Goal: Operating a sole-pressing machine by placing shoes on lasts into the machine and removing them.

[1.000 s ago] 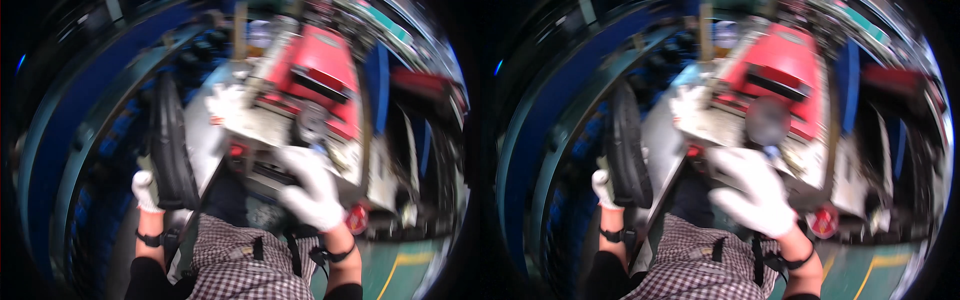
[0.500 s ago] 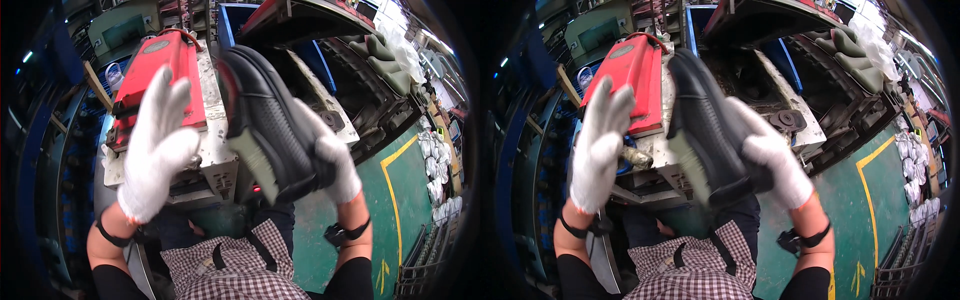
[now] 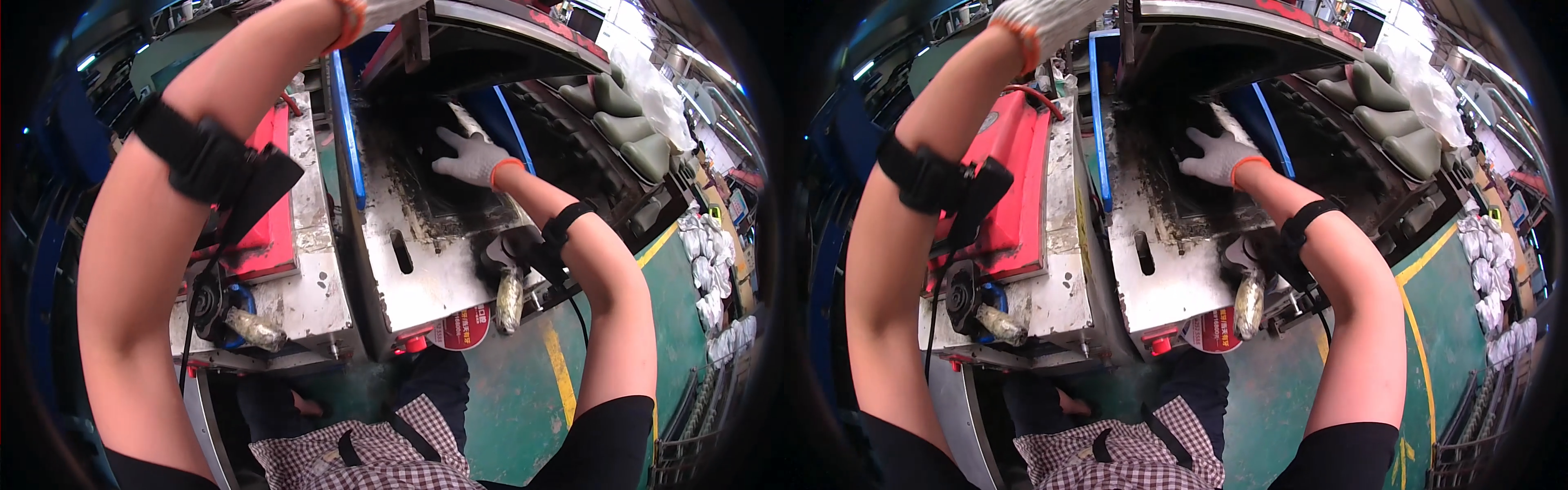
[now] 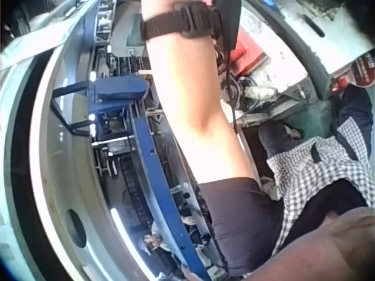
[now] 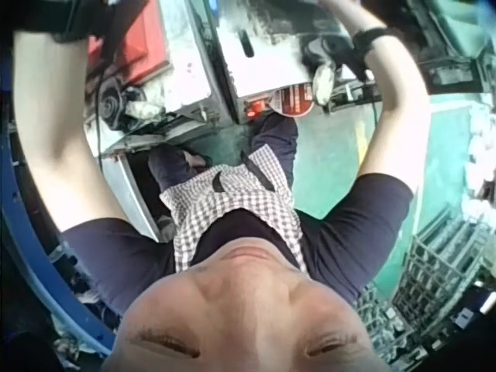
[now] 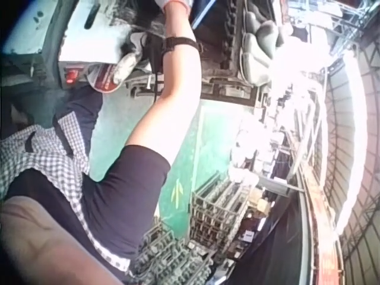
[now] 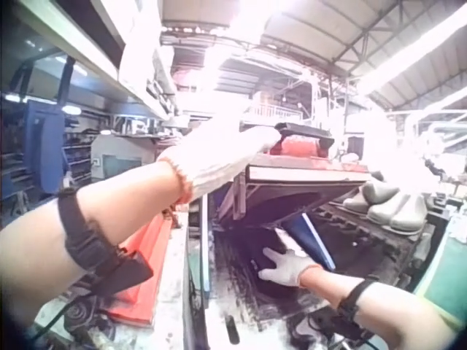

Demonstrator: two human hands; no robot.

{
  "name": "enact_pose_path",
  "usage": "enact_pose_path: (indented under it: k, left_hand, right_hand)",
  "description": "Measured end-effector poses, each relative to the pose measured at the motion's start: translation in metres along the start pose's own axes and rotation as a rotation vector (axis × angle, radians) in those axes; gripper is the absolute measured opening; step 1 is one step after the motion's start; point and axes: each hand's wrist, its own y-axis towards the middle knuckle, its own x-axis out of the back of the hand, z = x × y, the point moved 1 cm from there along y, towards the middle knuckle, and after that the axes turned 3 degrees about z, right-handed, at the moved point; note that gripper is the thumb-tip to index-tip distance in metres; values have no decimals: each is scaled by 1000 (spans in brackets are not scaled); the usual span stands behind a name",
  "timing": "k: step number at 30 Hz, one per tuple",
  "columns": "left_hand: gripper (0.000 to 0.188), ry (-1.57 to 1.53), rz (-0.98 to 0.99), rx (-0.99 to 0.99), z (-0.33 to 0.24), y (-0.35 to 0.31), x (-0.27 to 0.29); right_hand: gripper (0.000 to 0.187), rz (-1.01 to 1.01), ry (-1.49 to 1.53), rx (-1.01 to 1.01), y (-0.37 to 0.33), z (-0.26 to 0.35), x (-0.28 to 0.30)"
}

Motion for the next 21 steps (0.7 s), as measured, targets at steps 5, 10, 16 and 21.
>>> enact_pose_path:
  k: [5, 10, 16, 21]
  left_hand:
    - [54, 200, 203, 100, 14, 20, -19]
    - [50, 449, 343, 84, 19, 28, -38]
    - [47, 359, 307, 170, 12, 1, -47]
    - [60, 135, 345, 437, -11, -65, -74]
  right_hand:
    - [94, 61, -71, 27, 9, 16, 3]
    - [100, 108, -59, 56, 12, 10, 6]
    - [93, 33, 2, 57, -57, 6, 33]
    - [49, -324, 163, 316, -188, 20, 26]
